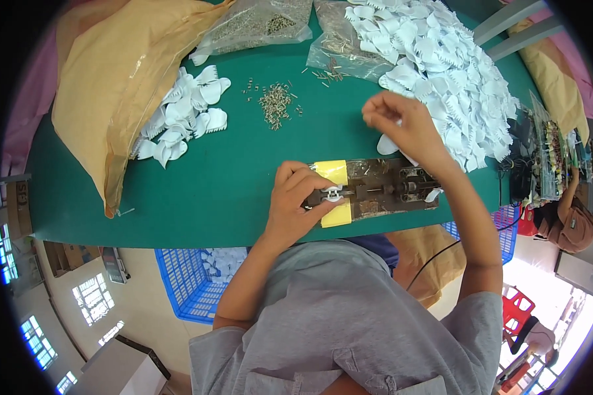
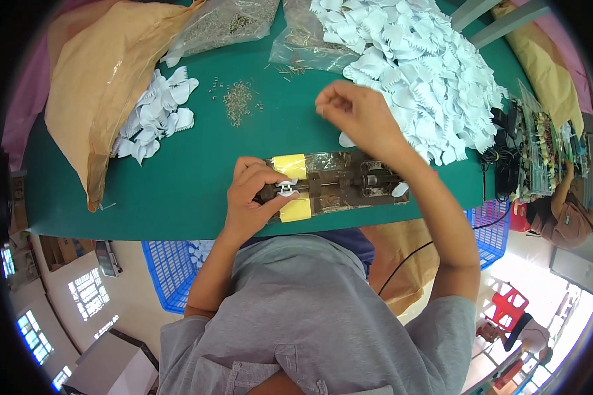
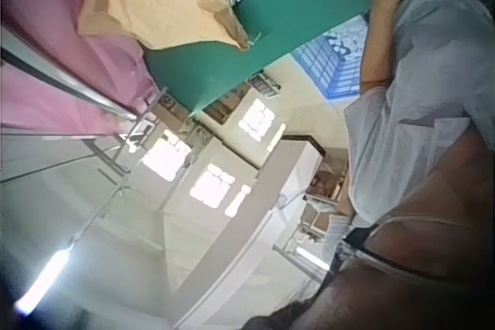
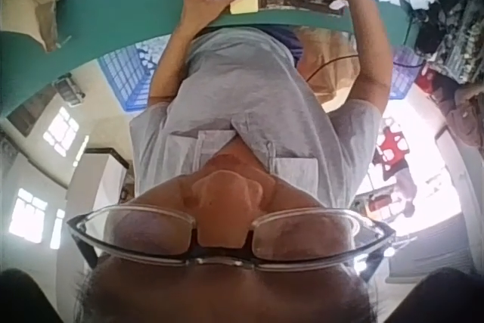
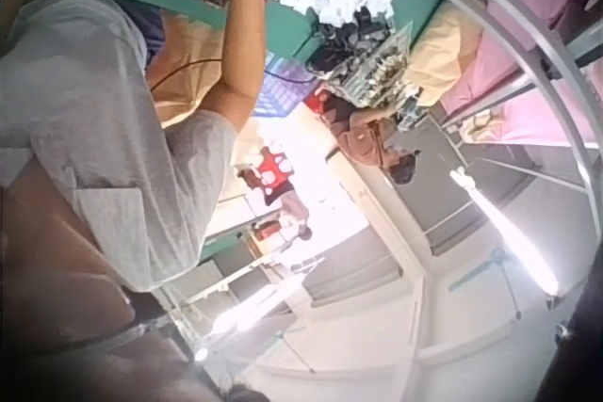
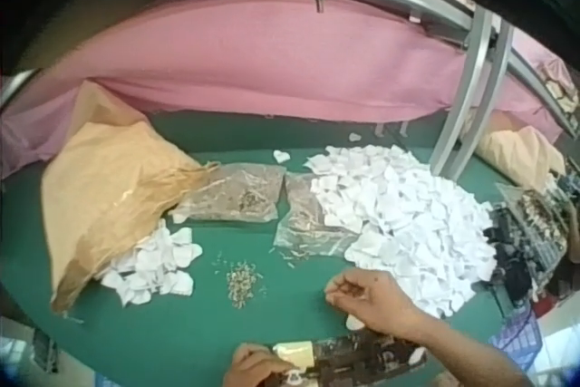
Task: The person assembles white petal-like components with metal pins using a manual assembly jig.
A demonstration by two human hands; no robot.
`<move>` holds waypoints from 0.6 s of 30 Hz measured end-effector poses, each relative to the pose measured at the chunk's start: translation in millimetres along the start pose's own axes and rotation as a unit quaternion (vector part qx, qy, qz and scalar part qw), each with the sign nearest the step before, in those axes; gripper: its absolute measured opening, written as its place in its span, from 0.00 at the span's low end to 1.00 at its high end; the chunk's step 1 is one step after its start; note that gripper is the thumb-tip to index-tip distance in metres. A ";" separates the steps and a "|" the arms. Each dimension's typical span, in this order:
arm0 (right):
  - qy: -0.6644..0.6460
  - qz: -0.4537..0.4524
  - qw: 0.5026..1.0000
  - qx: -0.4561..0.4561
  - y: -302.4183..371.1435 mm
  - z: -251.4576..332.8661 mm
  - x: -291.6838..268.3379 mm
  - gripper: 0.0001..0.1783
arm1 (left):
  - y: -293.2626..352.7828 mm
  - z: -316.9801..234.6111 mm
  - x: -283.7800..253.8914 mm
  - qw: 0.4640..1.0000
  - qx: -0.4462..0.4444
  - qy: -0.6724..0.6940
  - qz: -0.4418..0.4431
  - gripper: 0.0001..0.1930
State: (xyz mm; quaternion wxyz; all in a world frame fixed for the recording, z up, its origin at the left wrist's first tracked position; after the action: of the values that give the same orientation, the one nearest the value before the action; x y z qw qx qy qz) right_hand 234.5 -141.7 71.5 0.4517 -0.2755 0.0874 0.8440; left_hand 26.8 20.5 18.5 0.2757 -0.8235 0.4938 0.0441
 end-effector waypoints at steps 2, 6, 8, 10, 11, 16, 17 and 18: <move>0.036 -0.013 0.999 -0.034 -31.2 -23.1 7.3 0.07 | -1.0 -0.3 0.3 1.000 -0.008 -0.005 0.002 0.15; 0.137 -0.032 0.986 -0.086 -72.6 -40.8 21.8 0.07 | -2.5 -1.6 0.2 1.000 -0.008 -0.011 0.004 0.15; 0.166 -0.061 0.978 -0.115 -80.2 -44.8 27.1 0.06 | -2.7 -1.6 -0.5 1.000 -0.004 -0.012 0.004 0.15; 0.216 -0.055 0.972 -0.070 -88.1 -44.7 34.5 0.06 | -3.0 0.4 -1.8 1.000 -0.002 -0.019 -0.002 0.15; 0.213 -0.052 0.973 -0.075 -92.5 -46.8 34.3 0.06 | -3.3 0.1 -0.2 1.000 0.002 -0.015 -0.001 0.16; 0.293 0.000 0.946 -0.137 -107.1 -48.7 34.2 0.06 | 0.0 0.1 0.8 1.000 0.011 -0.011 0.000 0.16; 0.343 0.021 0.922 -0.178 -107.7 -51.2 34.8 0.07 | 0.7 -0.3 1.8 1.000 0.014 -0.011 0.003 0.16; 0.342 0.018 0.923 -0.177 -106.6 -50.6 36.8 0.07 | 1.1 0.5 2.5 1.000 0.009 -0.007 0.001 0.16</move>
State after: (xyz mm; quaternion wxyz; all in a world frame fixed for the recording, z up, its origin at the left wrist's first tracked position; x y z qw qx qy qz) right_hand 324.2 -74.1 20.2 0.3231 -0.6215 0.0910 0.7079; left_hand 27.2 18.4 16.8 0.2869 -0.8203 0.4926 0.0459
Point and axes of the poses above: each hand's wrist, its own y-axis away from the middle knuckle, its own x-axis out of the palm, z = x × y, the point moved 2 cm from there along -y, towards the middle knuckle, and after that the axes turned 11 degrees about -z, right-handed, at the moved point
